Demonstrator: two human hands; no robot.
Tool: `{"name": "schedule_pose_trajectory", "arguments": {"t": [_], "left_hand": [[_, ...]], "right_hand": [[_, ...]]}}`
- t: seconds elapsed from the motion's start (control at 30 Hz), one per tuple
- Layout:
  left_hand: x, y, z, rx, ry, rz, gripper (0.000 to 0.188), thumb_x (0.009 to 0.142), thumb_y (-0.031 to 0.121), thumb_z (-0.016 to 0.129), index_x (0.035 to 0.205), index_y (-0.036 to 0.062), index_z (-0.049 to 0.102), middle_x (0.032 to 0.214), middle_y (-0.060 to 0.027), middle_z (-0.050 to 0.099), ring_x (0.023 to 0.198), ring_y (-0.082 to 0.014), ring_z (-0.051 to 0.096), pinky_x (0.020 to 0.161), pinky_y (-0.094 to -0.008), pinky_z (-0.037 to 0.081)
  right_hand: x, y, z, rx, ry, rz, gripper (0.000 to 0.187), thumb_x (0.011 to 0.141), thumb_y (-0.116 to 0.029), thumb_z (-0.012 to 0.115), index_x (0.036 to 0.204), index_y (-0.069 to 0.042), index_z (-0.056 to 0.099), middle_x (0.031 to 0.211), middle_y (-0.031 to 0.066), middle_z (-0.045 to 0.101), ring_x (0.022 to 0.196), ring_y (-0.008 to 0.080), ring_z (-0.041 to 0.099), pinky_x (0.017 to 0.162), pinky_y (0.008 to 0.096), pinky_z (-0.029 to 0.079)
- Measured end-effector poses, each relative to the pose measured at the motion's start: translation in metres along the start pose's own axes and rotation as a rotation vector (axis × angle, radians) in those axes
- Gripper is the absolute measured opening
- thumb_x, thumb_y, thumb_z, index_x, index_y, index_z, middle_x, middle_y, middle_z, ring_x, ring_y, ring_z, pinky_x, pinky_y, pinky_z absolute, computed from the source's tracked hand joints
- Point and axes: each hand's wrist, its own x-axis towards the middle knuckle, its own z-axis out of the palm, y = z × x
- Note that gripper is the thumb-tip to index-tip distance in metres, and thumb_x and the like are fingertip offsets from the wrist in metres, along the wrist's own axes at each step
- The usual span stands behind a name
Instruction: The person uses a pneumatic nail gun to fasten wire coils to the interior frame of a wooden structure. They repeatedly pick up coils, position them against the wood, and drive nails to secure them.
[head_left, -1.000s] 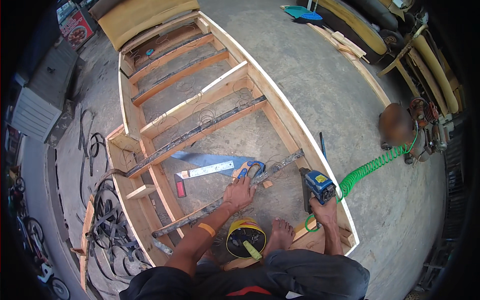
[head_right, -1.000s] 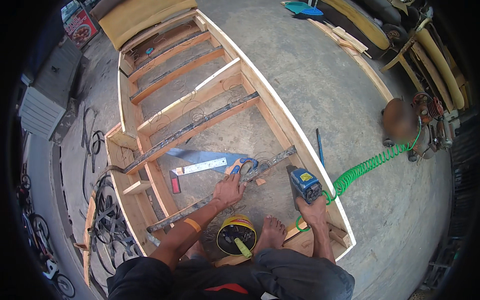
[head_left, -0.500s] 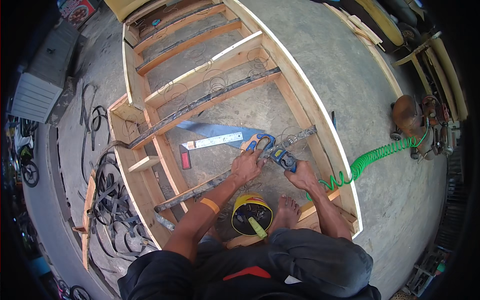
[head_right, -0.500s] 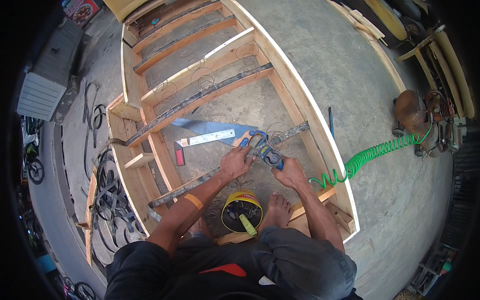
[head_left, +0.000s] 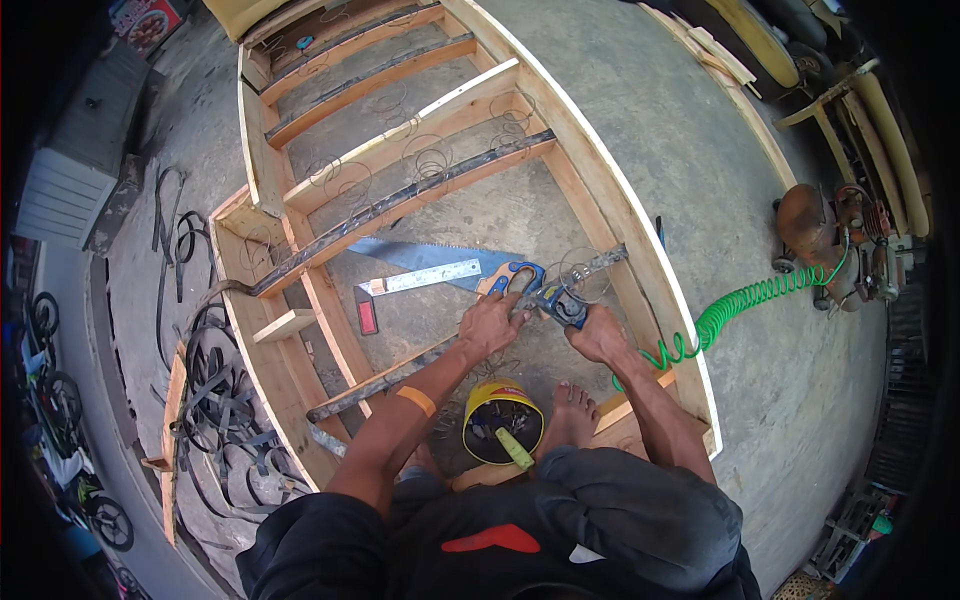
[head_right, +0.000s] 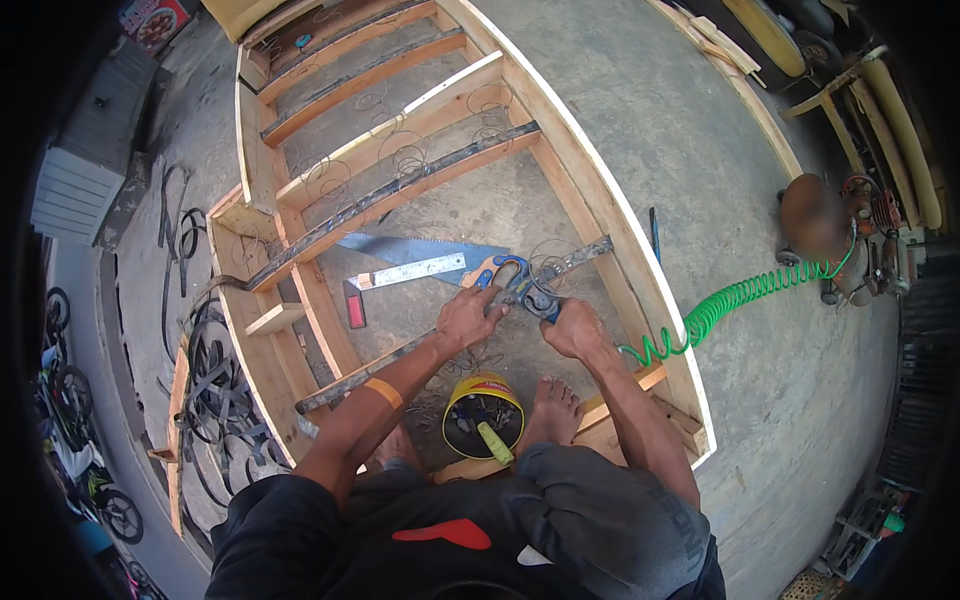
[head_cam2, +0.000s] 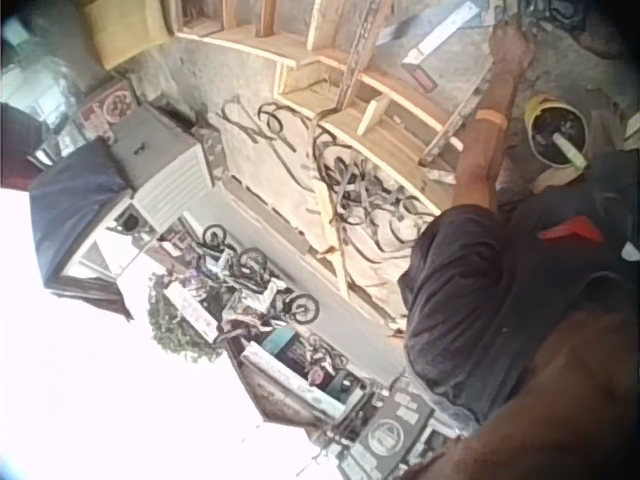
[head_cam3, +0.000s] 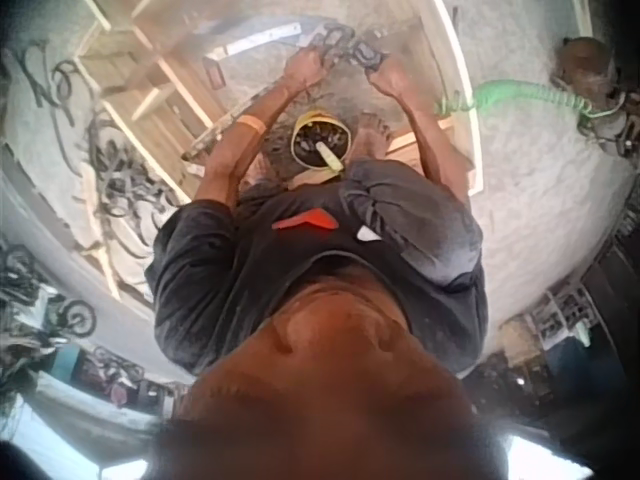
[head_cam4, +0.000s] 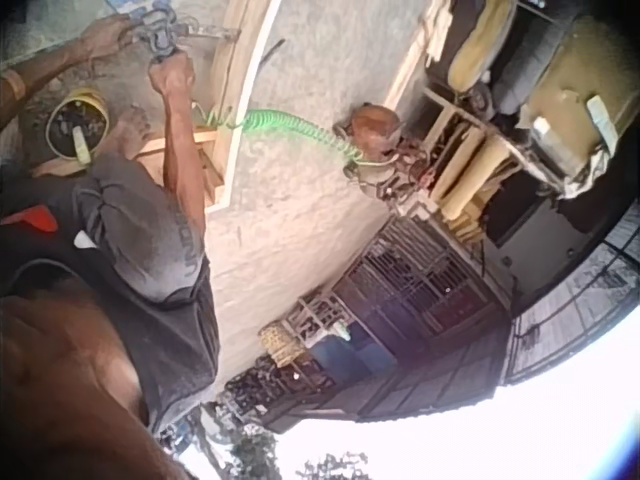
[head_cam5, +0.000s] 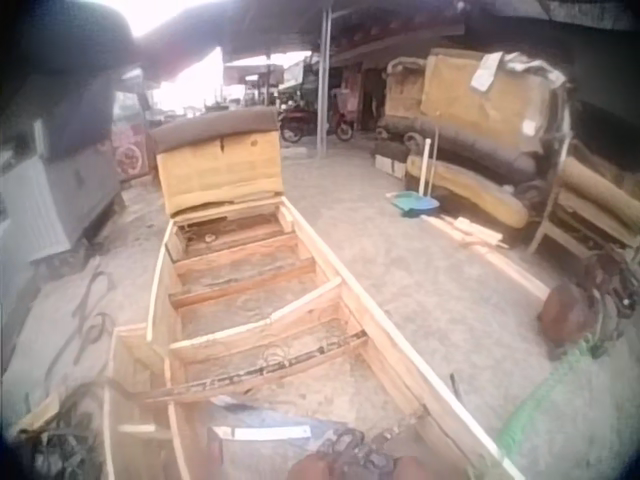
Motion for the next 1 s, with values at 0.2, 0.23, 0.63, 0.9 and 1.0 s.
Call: {"name": "schedule_pose_trajectory", "arguments": {"t": [0.2, 0.23, 0.63, 0.9, 1.0], "left_hand": [[0.0, -0.005, 0.005, 0.026, 0.058, -0.018, 0.054, 0.1, 0.049, 0.059, 0.14, 0.0134, 0.06, 0.136, -0.022, 0.064, 0.127, -0.0397, 0.061, 0.105, -0.0499, 0.05], [0.002, -0.003, 0.005, 0.04, 0.053, -0.02, 0.055, 0.1, 0.049, 0.06, 0.141, 0.013, 0.06, 0.136, -0.0213, 0.064, 0.126, -0.0393, 0.061, 0.104, -0.0499, 0.051], [-0.016, -0.027, -0.008, 0.0, -0.031, 0.011, 0.057, 0.1, 0.048, 0.062, 0.142, 0.0098, 0.058, 0.138, -0.0211, 0.064, 0.127, -0.0388, 0.061, 0.105, -0.0488, 0.05], [-0.02, -0.022, -0.014, 0.022, 0.023, 0.023, 0.052, 0.098, 0.04, 0.065, 0.139, 0.0099, 0.058, 0.13, -0.0188, 0.067, 0.119, -0.0399, 0.065, 0.099, -0.0501, 0.054], [-0.021, -0.017, -0.011, -0.007, 0.048, 0.031, 0.051, 0.097, 0.039, 0.066, 0.138, 0.0096, 0.059, 0.13, -0.0189, 0.067, 0.119, -0.0399, 0.065, 0.099, -0.05, 0.054]], "right_hand": [[-0.012, 0.011, 0.005, 0.041, -0.013, -0.076, 0.042, 0.079, -0.029, 0.069, 0.103, 0.005, 0.073, 0.097, 0.0338, 0.071, 0.097, 0.0485, 0.07, 0.088, 0.052, 0.055], [-0.015, 0.019, 0.004, 0.065, -0.008, -0.1, 0.042, 0.078, -0.029, 0.069, 0.101, 0.006, 0.073, 0.095, 0.0339, 0.071, 0.095, 0.0485, 0.071, 0.087, 0.052, 0.055], [-0.057, -0.022, -0.002, 0.24, 0.106, -0.162, 0.041, 0.078, -0.027, 0.071, 0.108, 0.001, 0.073, 0.091, 0.0318, 0.071, 0.093, 0.0486, 0.071, 0.085, 0.0524, 0.056], [-0.021, -0.015, 0.012, 0.193, 0.061, -0.14, 0.042, 0.078, -0.028, 0.071, 0.106, 0.004, 0.073, 0.092, 0.0341, 0.071, 0.096, 0.0502, 0.07, 0.088, 0.0528, 0.056], [-0.02, -0.01, 0.013, 0.175, 0.042, -0.085, 0.043, 0.078, -0.028, 0.07, 0.101, 0.008, 0.072, 0.091, 0.0352, 0.07, 0.096, 0.0501, 0.07, 0.088, 0.0524, 0.055]]}}
